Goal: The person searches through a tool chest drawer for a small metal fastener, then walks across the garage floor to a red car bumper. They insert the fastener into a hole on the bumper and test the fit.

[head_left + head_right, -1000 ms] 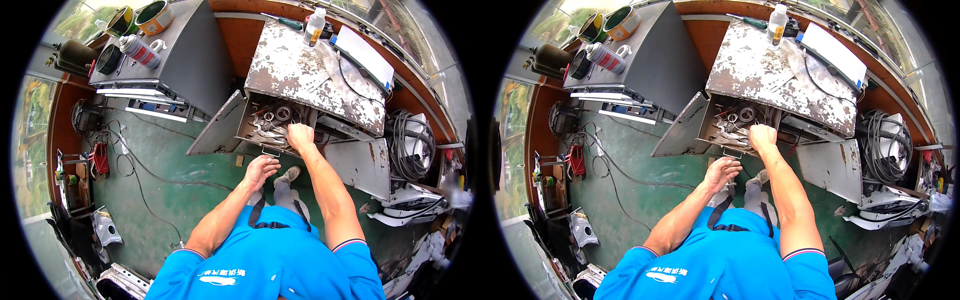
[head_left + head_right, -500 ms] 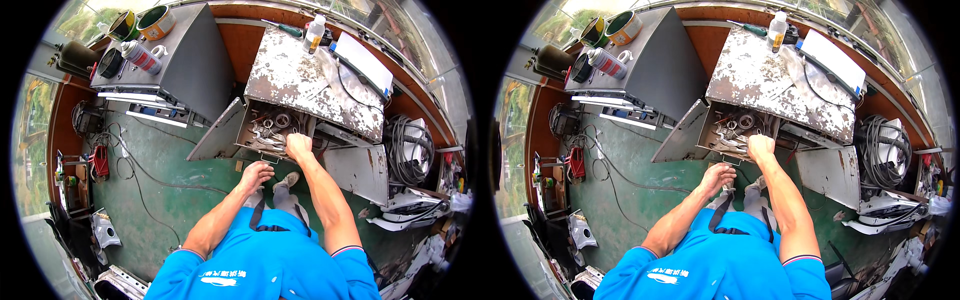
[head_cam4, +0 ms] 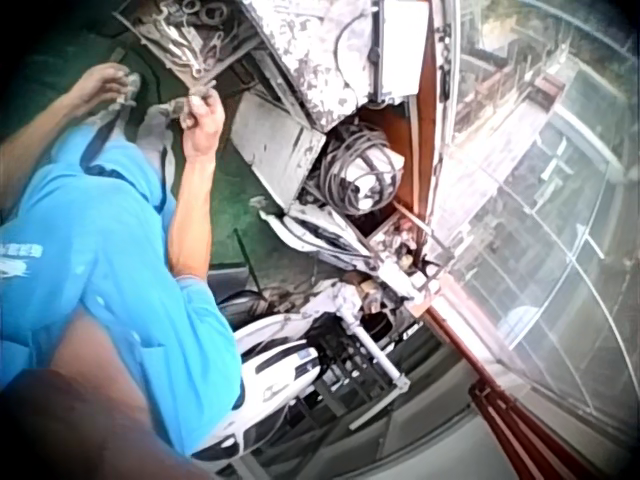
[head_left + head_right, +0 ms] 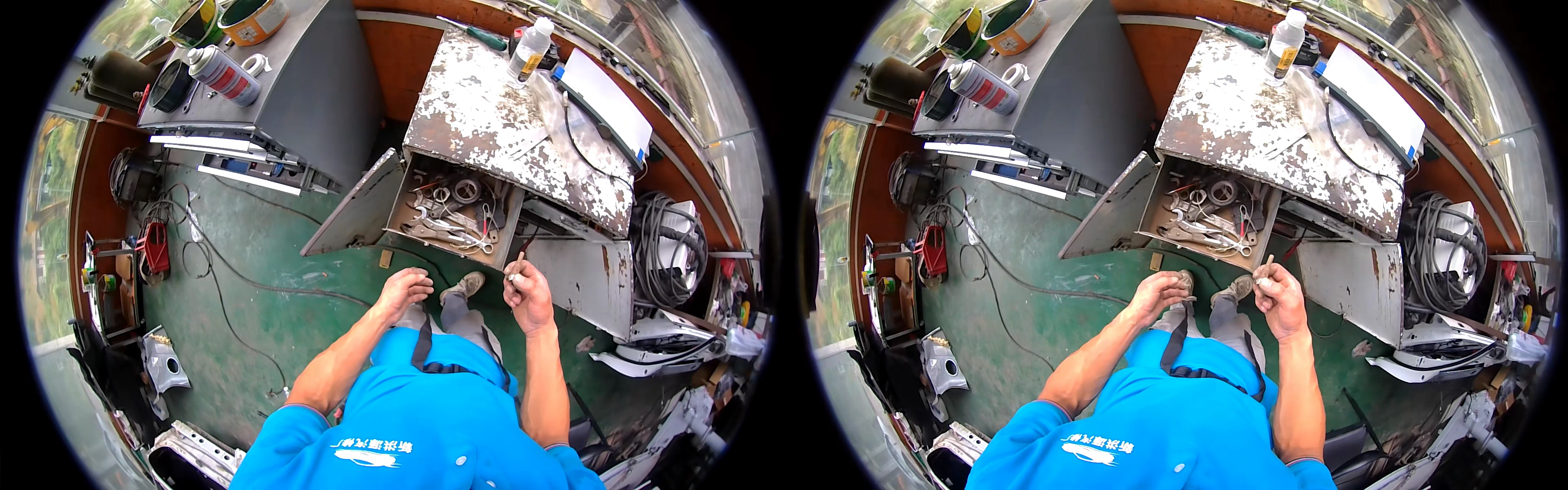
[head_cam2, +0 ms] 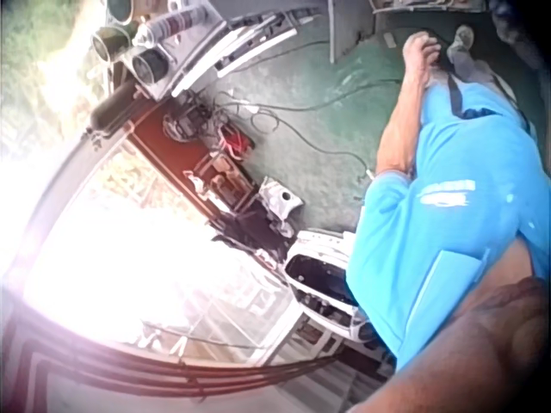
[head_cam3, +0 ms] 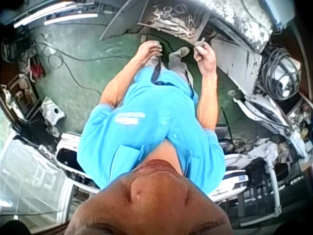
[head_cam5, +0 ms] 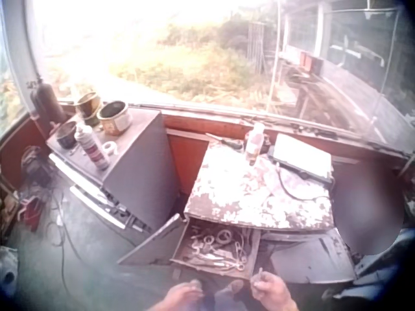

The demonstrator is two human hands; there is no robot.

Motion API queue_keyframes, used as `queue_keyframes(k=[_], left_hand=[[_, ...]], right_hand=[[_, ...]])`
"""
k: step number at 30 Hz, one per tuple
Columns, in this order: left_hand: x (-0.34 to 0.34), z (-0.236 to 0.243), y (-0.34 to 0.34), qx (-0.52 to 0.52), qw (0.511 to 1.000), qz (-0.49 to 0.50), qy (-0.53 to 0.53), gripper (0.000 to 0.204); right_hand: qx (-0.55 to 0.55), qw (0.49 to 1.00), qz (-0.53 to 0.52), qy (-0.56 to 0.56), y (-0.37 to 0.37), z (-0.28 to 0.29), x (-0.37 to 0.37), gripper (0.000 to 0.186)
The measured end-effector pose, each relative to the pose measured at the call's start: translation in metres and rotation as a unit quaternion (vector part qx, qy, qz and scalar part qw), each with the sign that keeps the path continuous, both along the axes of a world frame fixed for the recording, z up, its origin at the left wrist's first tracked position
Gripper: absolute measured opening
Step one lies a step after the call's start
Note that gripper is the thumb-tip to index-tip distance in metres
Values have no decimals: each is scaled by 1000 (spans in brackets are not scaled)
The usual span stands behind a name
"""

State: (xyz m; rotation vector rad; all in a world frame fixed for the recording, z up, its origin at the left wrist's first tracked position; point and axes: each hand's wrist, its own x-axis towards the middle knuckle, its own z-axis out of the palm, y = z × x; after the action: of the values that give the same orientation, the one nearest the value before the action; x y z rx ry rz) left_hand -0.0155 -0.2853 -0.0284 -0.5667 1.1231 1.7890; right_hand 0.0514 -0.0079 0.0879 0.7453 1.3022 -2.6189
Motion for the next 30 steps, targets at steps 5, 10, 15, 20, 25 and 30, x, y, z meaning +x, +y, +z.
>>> queue_keyframes(k=[5, 10, 15, 20, 25, 30], left_hand=[[-14, -3, 22, 17, 1000, -23, 11, 31], [-26, 9, 42, 3, 998, -55, 34, 30], [-33, 16, 58, -4, 996, -66, 56, 32], [-37, 14, 60, -27, 995, -88, 50, 36], [-53, 31, 84, -59, 992, -114, 6, 34], [-54, 14, 87, -62, 992, -105, -17, 28]], right_hand=[[11, 999, -37, -5, -12, -1, 19, 27], [64, 997, -45, -16, -15, 0, 35, 25], [21, 995, -79, -55, -10, -1, 45, 19], [66, 989, -87, -98, -12, -5, 50, 22], [87, 980, -120, -133, 3, -12, 73, 20], [73, 973, -147, -163, 20, -19, 104, 14]])
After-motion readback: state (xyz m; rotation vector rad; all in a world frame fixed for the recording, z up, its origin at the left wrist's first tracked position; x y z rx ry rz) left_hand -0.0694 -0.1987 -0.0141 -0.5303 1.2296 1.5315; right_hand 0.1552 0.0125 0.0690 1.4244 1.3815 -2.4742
